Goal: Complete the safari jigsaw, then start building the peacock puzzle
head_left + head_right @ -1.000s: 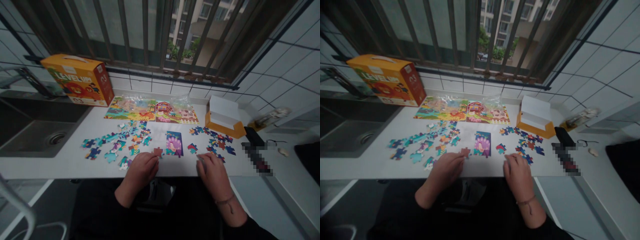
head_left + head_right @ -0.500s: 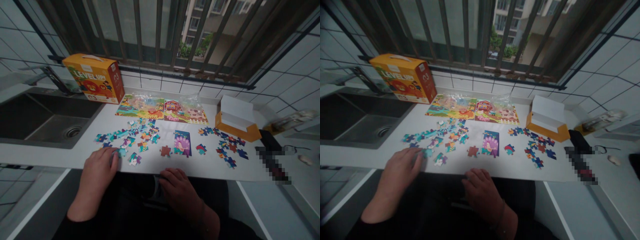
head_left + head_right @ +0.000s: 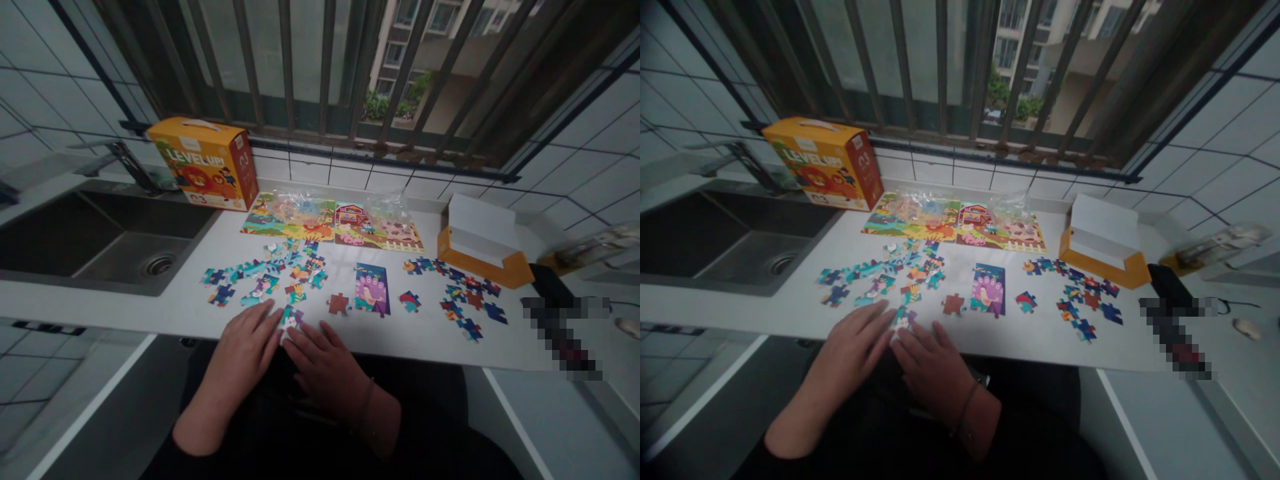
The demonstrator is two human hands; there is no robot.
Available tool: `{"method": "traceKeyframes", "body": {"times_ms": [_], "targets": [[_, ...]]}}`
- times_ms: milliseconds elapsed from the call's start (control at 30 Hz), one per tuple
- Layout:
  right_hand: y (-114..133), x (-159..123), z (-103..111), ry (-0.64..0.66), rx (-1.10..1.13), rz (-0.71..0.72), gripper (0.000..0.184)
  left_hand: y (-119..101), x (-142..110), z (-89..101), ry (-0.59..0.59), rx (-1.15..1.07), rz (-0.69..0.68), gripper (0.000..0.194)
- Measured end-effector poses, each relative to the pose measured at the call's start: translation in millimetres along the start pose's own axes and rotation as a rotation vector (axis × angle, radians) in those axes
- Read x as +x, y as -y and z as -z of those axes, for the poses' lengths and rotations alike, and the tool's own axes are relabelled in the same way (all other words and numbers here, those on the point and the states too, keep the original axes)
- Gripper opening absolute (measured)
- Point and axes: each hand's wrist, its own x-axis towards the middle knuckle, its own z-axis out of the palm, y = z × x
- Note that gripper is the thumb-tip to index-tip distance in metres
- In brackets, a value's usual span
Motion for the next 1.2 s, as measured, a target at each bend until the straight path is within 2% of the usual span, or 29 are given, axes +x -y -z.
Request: {"method": "traceKeyframes", "body": {"times_ms": [133,233,400,500,733,833,933,1033,1133,1200], "targets": [[-6,0,-1,-0.012,0.002,0.000,0.065,16,-2,2.2,-0.007,0.072,0.121,0.041],[-6,-3,-4,-0.049,-0.009,0.002,0.063,21,-4,5.8,0.021,0.104,0.154,0.040],[-5,-6,-8,-0.073,-0.022,0.003,0.060,17,-3,12.1,0.048,0.142,0.163,0.040],[-5,-7,-8,-0.081,-0.027,0.010,0.061,25,3,16.5,0.037,0.156,0.212,0.041],[-5,-8,-2,-0.047,-0.016,0.011,0.061,90,28,24.1,-0.029,0.217,0.427,0.054],[-6,-10,0,-0.039,-0.018,0.015,0.063,108,40,24.2,-0.015,0.180,0.417,0.053],[-9,-23,4,-0.050,-0.010,0.041,0.060,105,51,20.5,-0.015,0.093,0.279,0.048],[-11,-52,7,-0.129,0.023,0.089,0.046,86,57,10.1,0.018,0.021,0.150,0.046],[-9,-96,0,-0.181,0.067,0.070,0.029,68,58,-3.9,0.057,0.004,0.135,0.048],[-4,-126,-14,-0.169,0.078,0.029,0.020,60,58,-11.5,0.084,0.007,0.164,0.050]]}}
